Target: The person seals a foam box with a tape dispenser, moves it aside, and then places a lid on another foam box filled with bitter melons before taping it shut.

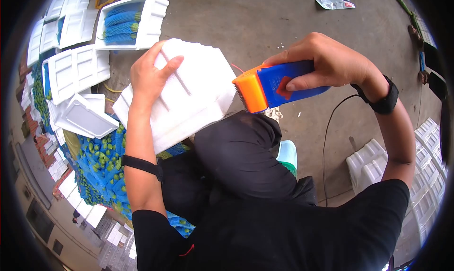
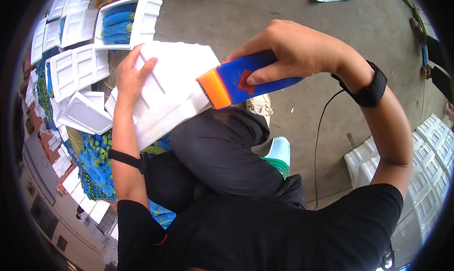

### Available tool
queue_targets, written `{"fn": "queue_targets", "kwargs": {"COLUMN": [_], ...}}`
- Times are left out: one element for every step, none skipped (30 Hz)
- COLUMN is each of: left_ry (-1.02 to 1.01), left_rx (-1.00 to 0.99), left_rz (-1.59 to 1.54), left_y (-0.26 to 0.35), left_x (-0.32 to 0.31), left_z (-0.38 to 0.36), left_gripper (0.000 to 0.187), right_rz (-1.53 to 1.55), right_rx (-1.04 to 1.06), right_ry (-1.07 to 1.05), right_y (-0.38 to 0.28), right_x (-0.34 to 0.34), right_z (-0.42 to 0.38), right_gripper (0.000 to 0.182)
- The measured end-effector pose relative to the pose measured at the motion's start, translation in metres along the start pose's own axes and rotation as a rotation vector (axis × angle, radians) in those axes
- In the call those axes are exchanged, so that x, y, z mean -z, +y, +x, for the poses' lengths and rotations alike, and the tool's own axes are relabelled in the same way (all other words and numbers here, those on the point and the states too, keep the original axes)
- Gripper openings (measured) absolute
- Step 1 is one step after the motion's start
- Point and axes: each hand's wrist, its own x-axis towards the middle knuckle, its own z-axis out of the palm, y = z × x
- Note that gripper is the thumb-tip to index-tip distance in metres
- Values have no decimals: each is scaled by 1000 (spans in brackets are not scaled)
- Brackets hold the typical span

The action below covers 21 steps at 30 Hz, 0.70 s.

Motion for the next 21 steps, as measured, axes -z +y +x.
{"fn": "queue_targets", "kwargs": {"left_ry": [-5, -10, -17, -24, -30, -48, -61, -70, -90, -109, -128, 2, 137, 427, 688, 797, 709, 714, 563, 544, 506], "left_rx": [-2, -5, -13, -19, -23, -33, -48, -66, -83, -98, -112, -96, -76, 13, 186, 412, 606, 881, 760, 907, 927], "left_rz": [9, 19, 22, 26, 29, 91, 152, 216, 33, -147, -328, -576, -823, -842, -870, -886, -1033, -1433, -1336, -1804, -1926], "left_y": [2, 4, 6, 9, 8, 6, 2, -1, -5, -12, -20, -29, -41, -68, -100, -131, -161, -183, -207, -238, -224], "left_x": [0, 0, 0, -1, 0, 0, -1, 0, 4, 12, 23, 38, 57, 75, 82, 65, 33, -10, -71, -136, -145], "left_z": [1, 2, 4, 5, 5, 4, 5, 6, 5, 1, -5, -16, -36, -62, -97, -133, -163, -187, -221, -259, -244], "left_gripper": [54, 53, 53, 53, 53, 55, 56, 58, 62, 65, 69, 72, 75, 73, 70, 67, 65, 64, 63, 62, 62], "right_rz": [5, 13, 21, 29, 83, 139, 189, 251, 339, 429, 490, 547, 529, 534, 532, 529, 546, 543, 542, 541, 526], "right_rx": [-7, -18, -29, -39, -47, -53, -59, -63, -80, -94, -78, -60, -56, -71, -88, -108, -114, -108, -107, -110, -48], "right_ry": [-1, -6, -11, -17, -22, -29, -33, -59, -55, -54, -42, -36, -22, -32, -34, -30, -28, -31, -41, -55, -36], "right_y": [4, 10, 18, 27, 38, 49, 58, 63, 71, 80, 89, 92, 96, 95, 94, 92, 96, 94, 90, 87, 85], "right_x": [-1, -3, -9, -16, -25, -38, -50, -63, -82, -102, -120, -126, -128, -128, -126, -123, -127, -126, -126, -128, -129], "right_z": [-1, -2, -1, 0, 4, 9, 13, 19, 27, 35, 41, 47, 49, 50, 51, 52, 54, 58, 62, 66, 70], "right_gripper": [48, 49, 49, 50, 51, 52, 53, 53, 54, 54, 55, 56, 57, 59, 61, 63, 64, 63, 62, 62, 59]}}
